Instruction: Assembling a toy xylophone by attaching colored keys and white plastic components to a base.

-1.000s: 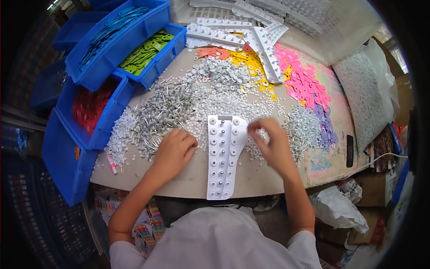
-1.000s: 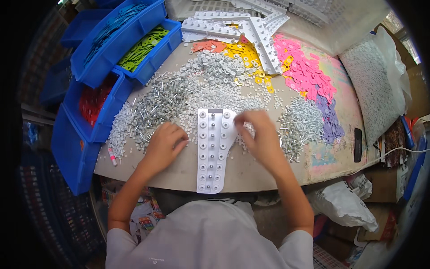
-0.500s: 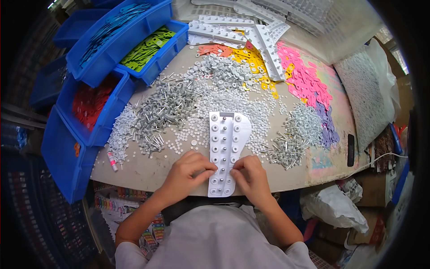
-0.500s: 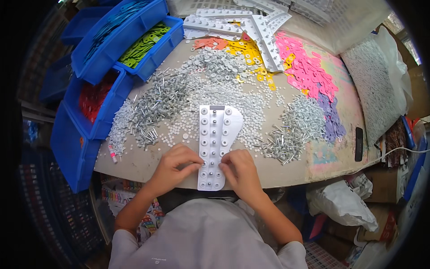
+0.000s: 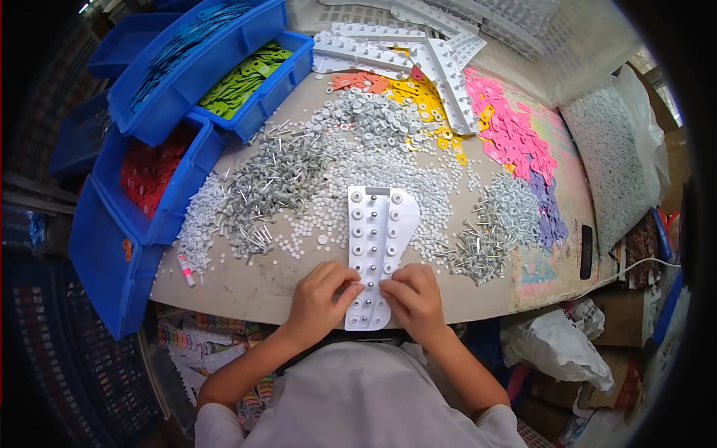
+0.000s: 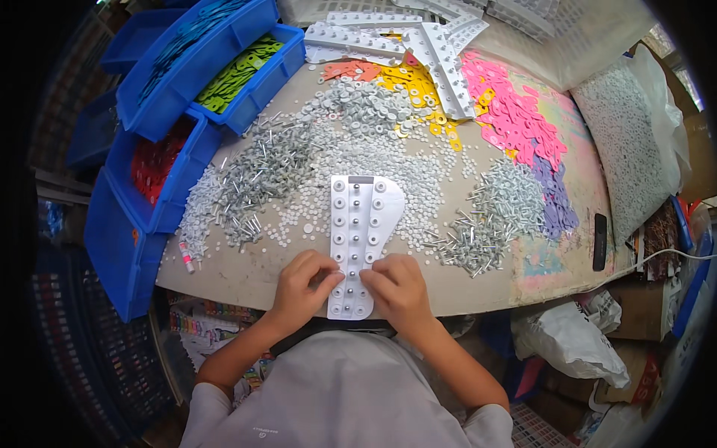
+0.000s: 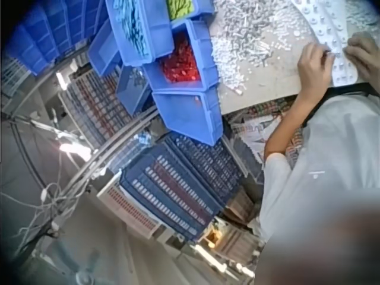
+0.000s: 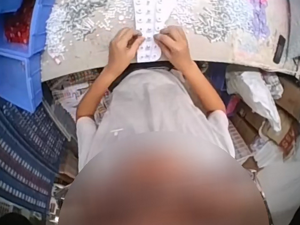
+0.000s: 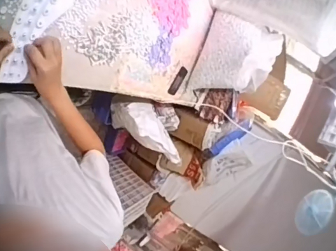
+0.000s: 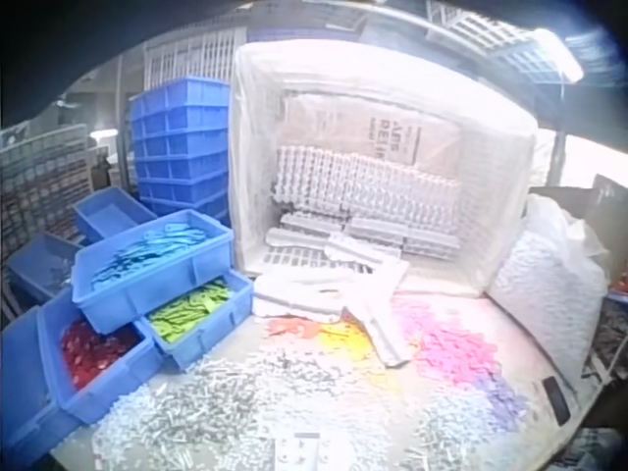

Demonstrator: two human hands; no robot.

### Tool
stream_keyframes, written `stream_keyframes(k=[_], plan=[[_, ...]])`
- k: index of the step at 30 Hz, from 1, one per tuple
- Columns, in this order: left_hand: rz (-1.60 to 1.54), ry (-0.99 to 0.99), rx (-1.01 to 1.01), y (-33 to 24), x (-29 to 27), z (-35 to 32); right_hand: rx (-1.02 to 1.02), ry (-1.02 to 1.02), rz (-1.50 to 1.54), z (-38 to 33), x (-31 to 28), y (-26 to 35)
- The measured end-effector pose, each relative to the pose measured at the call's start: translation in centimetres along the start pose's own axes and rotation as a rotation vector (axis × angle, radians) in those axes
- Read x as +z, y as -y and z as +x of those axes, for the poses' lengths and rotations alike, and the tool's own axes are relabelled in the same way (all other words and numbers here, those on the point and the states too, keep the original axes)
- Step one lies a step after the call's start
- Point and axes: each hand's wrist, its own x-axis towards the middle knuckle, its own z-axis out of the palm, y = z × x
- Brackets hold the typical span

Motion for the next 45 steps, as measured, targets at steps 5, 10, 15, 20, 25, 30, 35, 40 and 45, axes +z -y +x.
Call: stream_keyframes(k=[5, 10, 15, 20, 25, 30, 35, 40, 45], plan=[[0.311, -0.052, 0.376, 0.4, -0.5, -0.2, 0.144, 0.024, 0.158, 0.2, -0.2, -0.5], [0.309, -0.017, 0.226, 1.8, -2.4, 0.3, 0.078, 0.114, 0.237, 3.2, -2.5, -2.6], [0.465, -0.178, 0.131, 3.3, -3.1, 3.6, 0.228, -0.133, 0.015, 9.8, -3.4, -7.2], [0.479, -0.128, 0.106, 4.0, -2.7, 3.5, 0.266, -0.118, -0.101, 15.3, -1.5, -14.5], [0.465, -0.129, 0.123, 4.6, -2.7, 3.5, 0.355, 0.008, -0.190, 17.0, 0.9, -17.3], [0.407, -0.167, 0.139, 4.2, -2.8, 3.5, 0.530, -0.007, 0.067, 17.0, 0.9, -17.8], [0.008, -0.188, -0.063, 2.2, -3.6, 1.9, 0.428, -0.121, 0.167, 14.4, -1.4, -13.1], [-0.049, 0.010, 0.018, -0.9, -3.7, -0.7, 0.396, 0.142, 0.316, 7.2, -5.2, -2.3], [-0.065, 0.114, 0.019, -1.0, -2.5, -2.1, 0.424, 0.279, 0.393, 2.1, -4.4, 2.8]])
